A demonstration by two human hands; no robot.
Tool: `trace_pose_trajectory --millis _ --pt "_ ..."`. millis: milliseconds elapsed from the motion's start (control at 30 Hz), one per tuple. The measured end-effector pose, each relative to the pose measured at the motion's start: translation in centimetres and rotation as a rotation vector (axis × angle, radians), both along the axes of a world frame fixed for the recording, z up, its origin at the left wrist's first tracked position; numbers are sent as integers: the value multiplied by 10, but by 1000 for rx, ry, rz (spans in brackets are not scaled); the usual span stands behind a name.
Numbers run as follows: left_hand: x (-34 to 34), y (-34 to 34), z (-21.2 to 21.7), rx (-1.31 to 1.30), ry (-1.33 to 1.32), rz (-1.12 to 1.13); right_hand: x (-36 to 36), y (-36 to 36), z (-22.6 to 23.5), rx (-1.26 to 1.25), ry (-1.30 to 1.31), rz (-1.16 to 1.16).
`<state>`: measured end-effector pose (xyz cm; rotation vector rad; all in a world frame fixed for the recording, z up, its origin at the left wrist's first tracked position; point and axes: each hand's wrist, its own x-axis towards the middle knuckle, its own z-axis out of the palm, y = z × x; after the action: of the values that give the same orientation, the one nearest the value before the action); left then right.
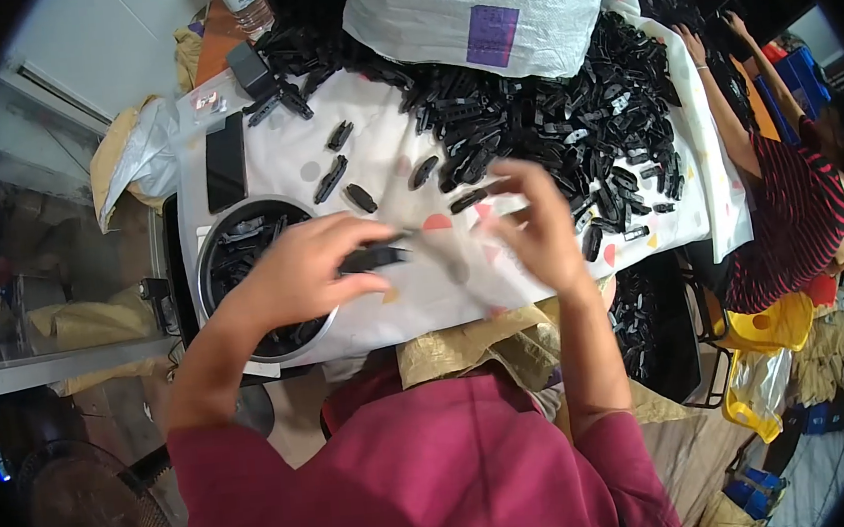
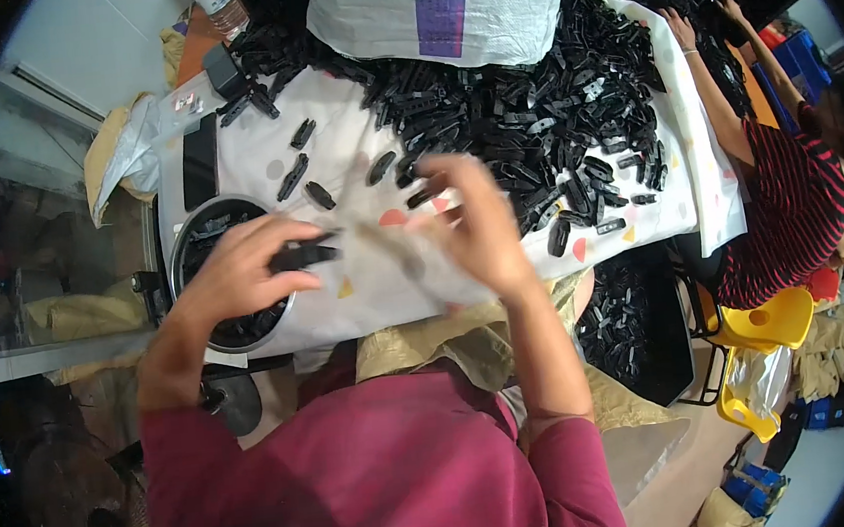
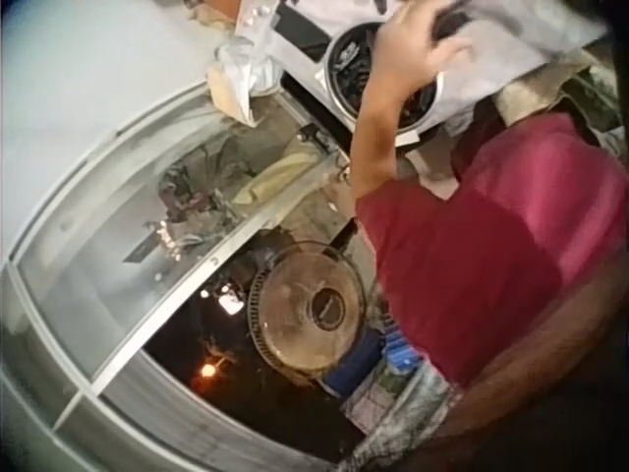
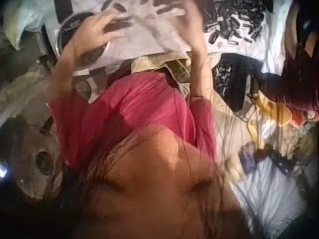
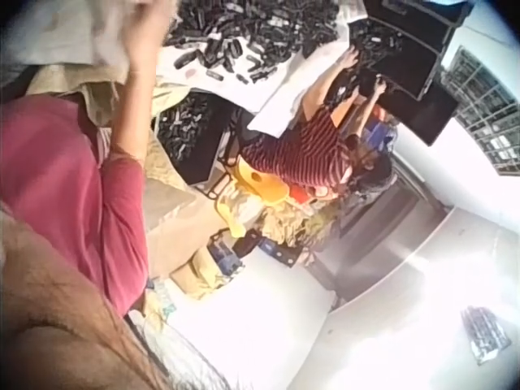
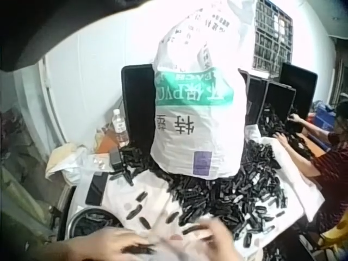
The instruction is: Picking up black plastic components from a large pile on a table, inspecting them, and placing them into a metal bowl.
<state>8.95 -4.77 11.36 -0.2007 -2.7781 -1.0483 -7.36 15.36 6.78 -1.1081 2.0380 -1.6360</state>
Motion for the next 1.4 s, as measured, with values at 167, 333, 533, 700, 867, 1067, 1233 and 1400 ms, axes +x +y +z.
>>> trace_pose_trajectory --millis 167,333,533,700,867,1067,1233,1400 --pt "87 -48 -21 -291 -67 417 -36 3 -39 343 414 11" --pt "73 -55 -25 -280 49 442 -28 -16 -68 595 753 52" --pt "-43 -146 -73 -458 -30 386 4 -13 -45 251 165 -43" --pt "-99 -177 -101 -823 -73 376 15 10 -44 93 -228 -64" --pt "-113 -108 -69 123 17 505 22 3 -11 -300 -568 -134" --pt "-76 2 4 1156 -24 248 39 -47 25 -665 -451 -27" --pt "-55 11 -9 1004 162 -13 50 -44 20 -687 -325 -118" --pt "-48 35 -4 961 264 -15 58 -36 11 -650 -87 -179"
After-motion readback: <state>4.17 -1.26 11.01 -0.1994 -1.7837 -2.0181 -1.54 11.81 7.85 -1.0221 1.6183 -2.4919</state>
